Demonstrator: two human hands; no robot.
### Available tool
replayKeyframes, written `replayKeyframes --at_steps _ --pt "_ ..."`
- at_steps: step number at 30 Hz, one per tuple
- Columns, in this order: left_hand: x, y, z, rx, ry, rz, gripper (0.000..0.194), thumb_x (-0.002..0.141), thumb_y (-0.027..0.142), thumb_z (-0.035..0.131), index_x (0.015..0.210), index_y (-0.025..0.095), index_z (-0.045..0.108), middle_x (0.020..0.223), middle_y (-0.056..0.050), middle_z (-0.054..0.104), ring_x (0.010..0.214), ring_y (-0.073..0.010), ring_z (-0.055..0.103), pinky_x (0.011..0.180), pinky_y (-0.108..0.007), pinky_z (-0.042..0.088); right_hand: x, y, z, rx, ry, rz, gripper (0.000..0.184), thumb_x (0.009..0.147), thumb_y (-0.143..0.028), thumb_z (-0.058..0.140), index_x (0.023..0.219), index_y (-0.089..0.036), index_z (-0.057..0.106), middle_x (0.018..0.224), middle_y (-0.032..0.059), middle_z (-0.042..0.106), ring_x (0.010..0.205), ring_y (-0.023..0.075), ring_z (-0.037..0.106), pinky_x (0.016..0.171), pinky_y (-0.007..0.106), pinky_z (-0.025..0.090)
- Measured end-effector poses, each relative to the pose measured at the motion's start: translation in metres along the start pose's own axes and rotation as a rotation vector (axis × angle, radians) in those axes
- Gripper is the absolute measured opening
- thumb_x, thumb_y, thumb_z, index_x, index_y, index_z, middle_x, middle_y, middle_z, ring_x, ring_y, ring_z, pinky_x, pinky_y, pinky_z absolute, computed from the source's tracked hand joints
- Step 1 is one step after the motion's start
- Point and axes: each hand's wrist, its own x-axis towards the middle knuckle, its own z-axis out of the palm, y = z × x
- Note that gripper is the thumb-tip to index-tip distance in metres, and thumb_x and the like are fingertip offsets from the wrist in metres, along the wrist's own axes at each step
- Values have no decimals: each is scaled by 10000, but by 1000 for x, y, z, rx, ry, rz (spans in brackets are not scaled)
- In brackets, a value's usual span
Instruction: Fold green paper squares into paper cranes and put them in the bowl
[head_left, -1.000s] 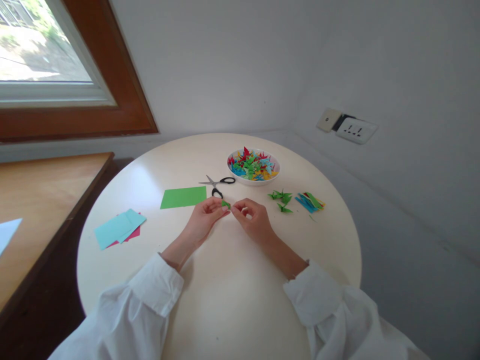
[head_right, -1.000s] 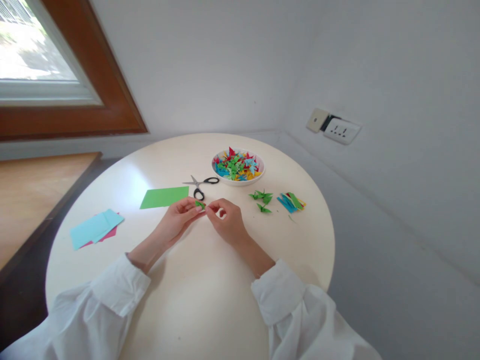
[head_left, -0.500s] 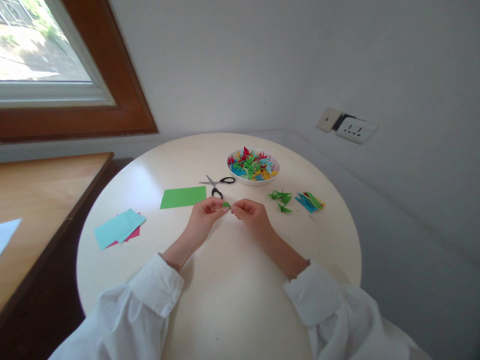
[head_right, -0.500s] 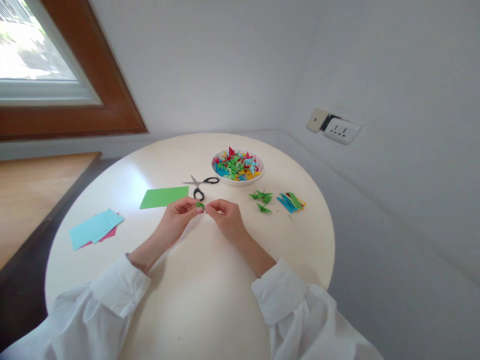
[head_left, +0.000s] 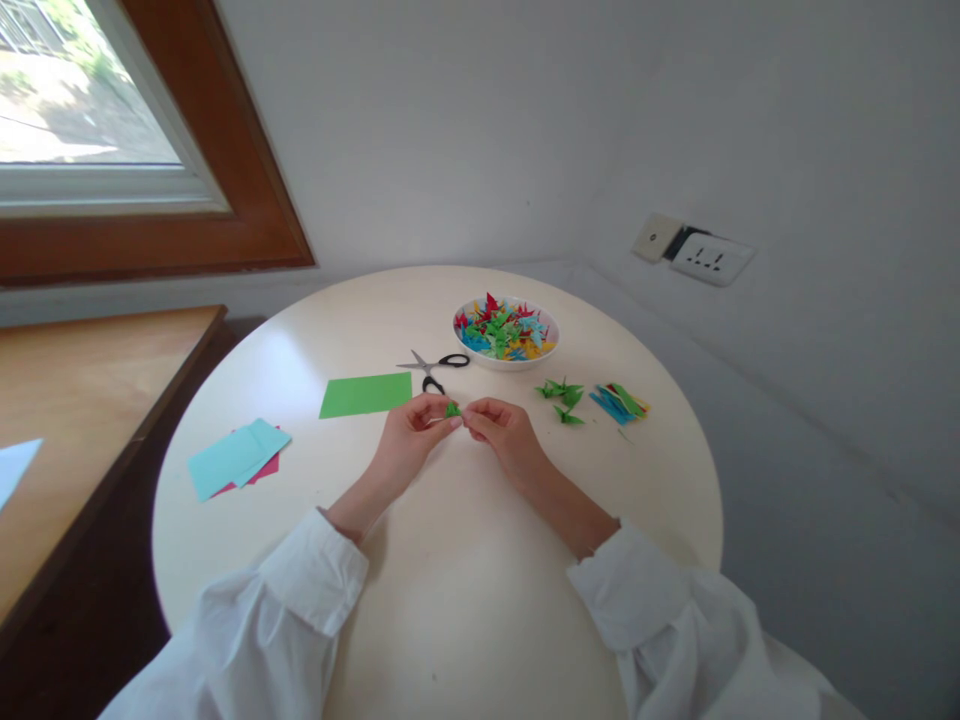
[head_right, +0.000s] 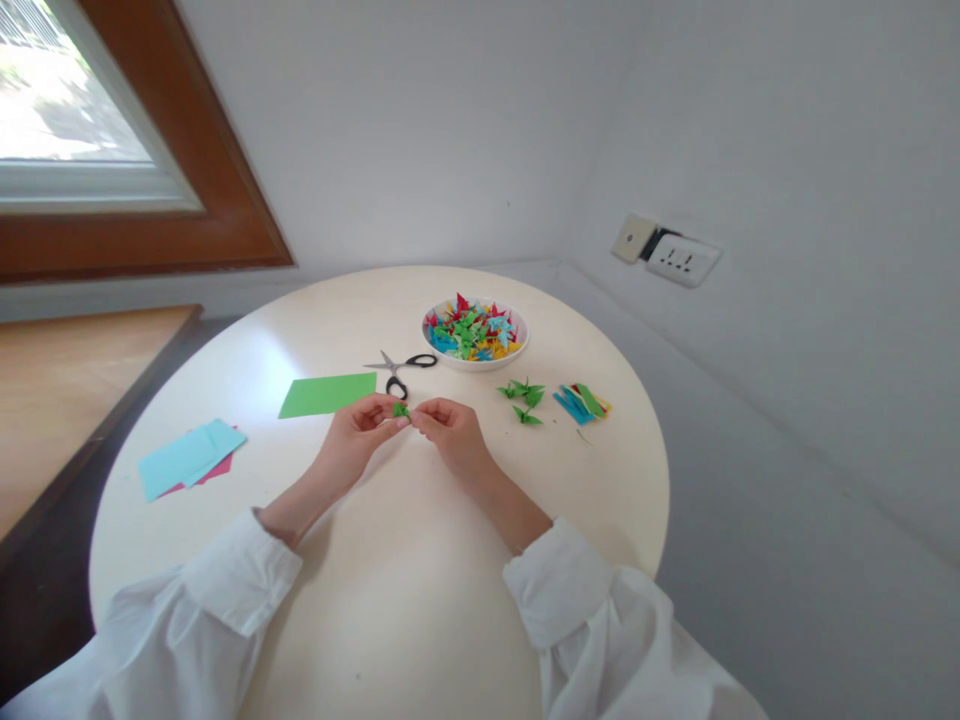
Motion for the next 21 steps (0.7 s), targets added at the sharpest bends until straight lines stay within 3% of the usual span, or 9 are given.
replayKeyframes --at_steps 12,21 --pt "-3 4 2 39 -4 -1 213 579 307 749 680 159 633 525 45 514 491 -77 429 493 -213 326 -1 2 0 -25 -38 -15 124 586 -276 604 559 -162 565 493 -53 470 496 77 362 506 241 254" --pt "-1 -3 -1 49 14 -12 192 589 281 744 694 163 635 552 40 519 517 -76 431 508 -208 325 -3 -1 0 -103 -64 -112 157 625 -317 583 580 -179 521 521 -52 454 511 84 369 508 241 285"
